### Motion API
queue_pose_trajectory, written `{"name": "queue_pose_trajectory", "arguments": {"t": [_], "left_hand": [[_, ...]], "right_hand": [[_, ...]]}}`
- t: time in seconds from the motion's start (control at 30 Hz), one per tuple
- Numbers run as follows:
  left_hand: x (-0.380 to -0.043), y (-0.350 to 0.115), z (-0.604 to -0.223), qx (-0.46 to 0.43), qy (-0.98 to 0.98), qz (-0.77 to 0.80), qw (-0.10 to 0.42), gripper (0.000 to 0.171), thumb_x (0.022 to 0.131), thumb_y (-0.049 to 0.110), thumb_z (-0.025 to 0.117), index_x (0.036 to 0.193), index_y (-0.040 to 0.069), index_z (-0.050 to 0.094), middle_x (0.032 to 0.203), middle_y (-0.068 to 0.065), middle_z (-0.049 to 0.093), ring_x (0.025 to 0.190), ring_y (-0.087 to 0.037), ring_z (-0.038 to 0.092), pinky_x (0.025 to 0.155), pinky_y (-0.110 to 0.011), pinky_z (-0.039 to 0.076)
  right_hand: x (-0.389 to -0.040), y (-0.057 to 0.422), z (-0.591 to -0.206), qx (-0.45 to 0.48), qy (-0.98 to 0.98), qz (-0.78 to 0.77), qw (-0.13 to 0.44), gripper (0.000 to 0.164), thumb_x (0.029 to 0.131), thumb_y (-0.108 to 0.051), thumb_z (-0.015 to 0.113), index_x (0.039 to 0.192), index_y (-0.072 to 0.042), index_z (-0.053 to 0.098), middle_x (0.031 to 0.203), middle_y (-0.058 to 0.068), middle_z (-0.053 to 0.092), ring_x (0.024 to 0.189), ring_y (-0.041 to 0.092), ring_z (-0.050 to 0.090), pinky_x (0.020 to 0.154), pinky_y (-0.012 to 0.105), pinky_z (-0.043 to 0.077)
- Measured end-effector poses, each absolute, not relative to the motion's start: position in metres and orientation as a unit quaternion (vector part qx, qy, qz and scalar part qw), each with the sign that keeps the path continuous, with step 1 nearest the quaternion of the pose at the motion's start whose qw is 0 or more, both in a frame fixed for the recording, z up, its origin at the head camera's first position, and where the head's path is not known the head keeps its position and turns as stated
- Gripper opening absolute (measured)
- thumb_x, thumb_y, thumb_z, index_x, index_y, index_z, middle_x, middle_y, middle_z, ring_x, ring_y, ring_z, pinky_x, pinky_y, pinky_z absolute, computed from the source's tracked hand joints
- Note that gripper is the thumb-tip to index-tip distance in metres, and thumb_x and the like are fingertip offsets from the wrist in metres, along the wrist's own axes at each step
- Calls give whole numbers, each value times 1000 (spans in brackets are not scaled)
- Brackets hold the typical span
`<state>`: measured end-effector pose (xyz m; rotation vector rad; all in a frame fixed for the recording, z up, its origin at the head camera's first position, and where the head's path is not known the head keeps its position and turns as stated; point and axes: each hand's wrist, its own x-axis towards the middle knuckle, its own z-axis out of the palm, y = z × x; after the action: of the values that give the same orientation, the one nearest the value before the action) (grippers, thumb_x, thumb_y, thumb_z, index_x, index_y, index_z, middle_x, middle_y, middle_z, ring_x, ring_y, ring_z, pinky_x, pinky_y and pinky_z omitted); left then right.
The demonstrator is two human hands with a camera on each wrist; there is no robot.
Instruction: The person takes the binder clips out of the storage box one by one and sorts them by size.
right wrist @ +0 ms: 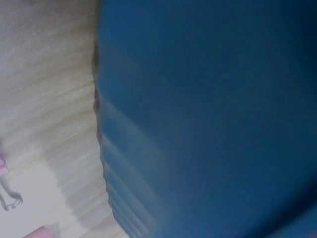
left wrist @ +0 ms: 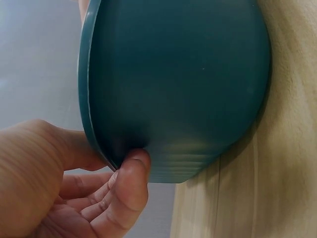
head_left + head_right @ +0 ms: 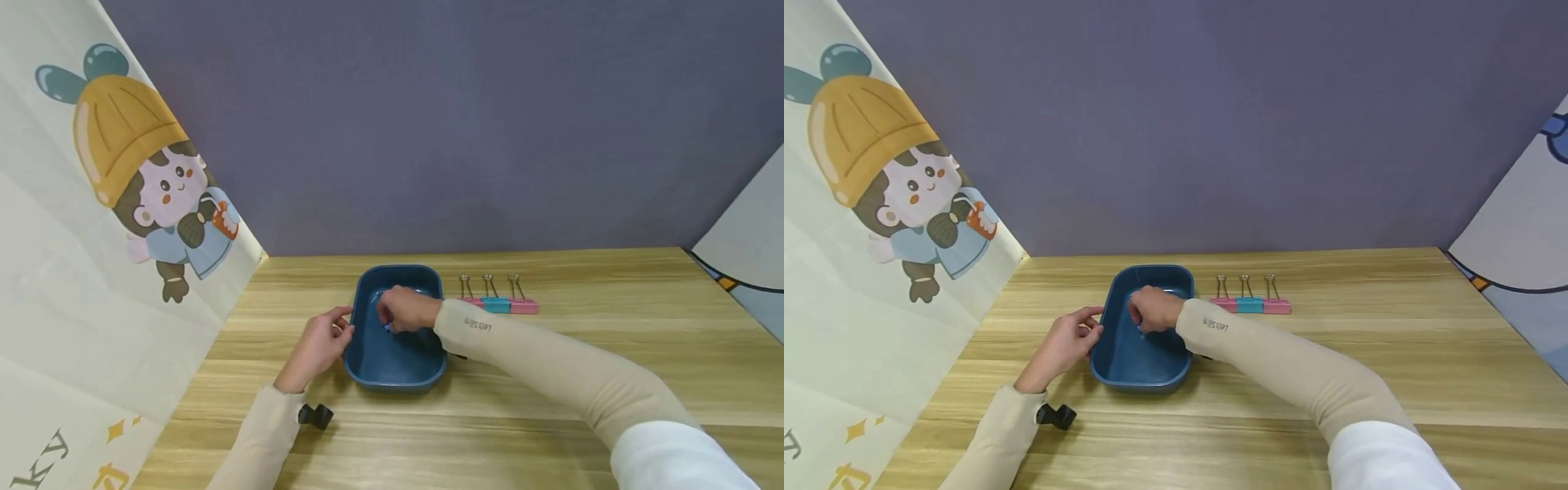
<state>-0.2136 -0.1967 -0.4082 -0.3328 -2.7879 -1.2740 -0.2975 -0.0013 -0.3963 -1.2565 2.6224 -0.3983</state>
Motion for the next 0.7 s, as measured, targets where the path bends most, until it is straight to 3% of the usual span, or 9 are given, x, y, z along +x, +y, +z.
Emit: {"name": "queue_pose_trajectory", "arguments": {"t": [0.2,0.7], "left_hand": [[-214,-197,-409,-103,-902,-419,26,36,89,1,61,124,-4,57,78,-6,57,51,-14,56,41,-27,50],[-212,-196,-411,-104,-905,-412,37,35,88,1,62,122,-4,58,78,-6,57,50,-12,55,40,-26,49]], "right_hand": [[-294,5,-382,-414,892,-144,110,8,80,-8,73,82,-12,67,72,-7,57,63,8,54,58,22,48],[-285,35,-352,-418,887,-188,47,3,82,-10,69,82,-12,66,77,-8,57,67,10,52,61,24,47]]}}
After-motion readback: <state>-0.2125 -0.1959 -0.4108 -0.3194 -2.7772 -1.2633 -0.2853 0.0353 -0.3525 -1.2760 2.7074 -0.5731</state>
